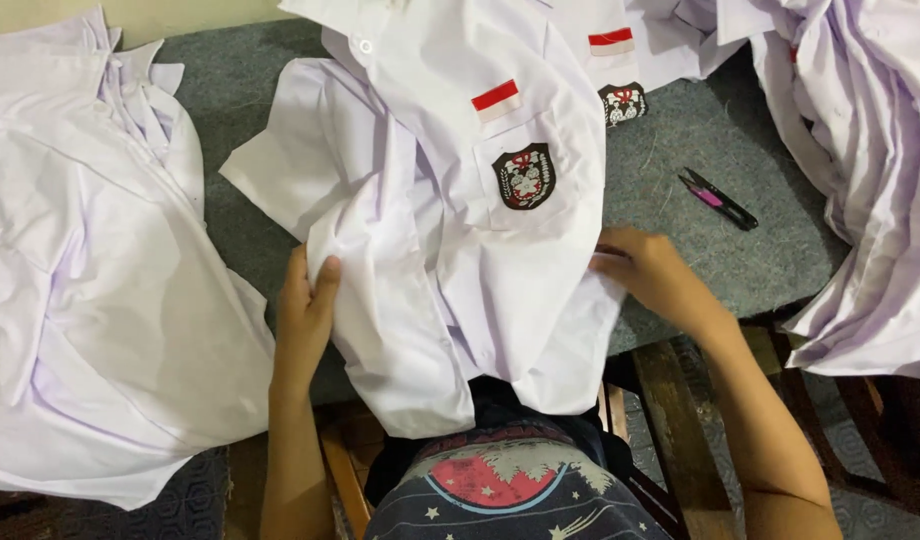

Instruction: Trimming loose threads from white school shirts and folding them neatly on a work surface.

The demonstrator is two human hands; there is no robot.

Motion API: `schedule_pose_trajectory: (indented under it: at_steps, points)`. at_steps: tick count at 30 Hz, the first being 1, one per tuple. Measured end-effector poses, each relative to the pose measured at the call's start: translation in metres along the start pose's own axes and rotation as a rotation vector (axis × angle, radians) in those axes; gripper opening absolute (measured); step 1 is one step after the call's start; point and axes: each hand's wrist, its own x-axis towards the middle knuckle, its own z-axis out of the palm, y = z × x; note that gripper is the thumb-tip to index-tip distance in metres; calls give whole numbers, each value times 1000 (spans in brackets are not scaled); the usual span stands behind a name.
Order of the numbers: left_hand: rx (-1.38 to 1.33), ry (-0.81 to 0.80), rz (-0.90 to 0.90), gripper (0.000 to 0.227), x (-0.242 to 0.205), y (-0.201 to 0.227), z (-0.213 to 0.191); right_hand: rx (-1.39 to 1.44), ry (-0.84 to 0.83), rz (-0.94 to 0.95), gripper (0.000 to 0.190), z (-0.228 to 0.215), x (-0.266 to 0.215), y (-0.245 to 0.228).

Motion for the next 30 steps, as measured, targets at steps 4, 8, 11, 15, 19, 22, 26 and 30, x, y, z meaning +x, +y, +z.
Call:
schedule_pose_trajectory:
  at_steps: [4, 8, 11, 15, 19, 22, 26, 30]
  points:
    - [120, 66, 72, 76, -3, 1, -19, -65, 2, -1, 21, -25, -25, 2]
    - [198, 151, 140, 47, -4, 2, -39, -232, -387, 222, 25, -38, -45, 16]
    - [239, 150, 113, 48, -7, 2, -44, -195, -688, 564, 29, -32, -56, 10]
    - [280, -50, -148, 48, -13, 11, -42, -369, -838, 478, 26, -17, -64, 35]
    - [286, -105, -230, 53, -12, -1, -40, -424, -672, 244, 25, -22, -52, 44]
    - [-11, -141, -377, 58, -13, 18, -37, -226, -329, 187, 30, -25, -26, 5]
    - [-124, -200, -223, 101, -11, 50, -28, 61, 145, 69, 47, 0, 41, 18]
    - [-471, -108, -415, 96, 10, 76, -23, 250, 194, -15, 48, 25, 119, 84]
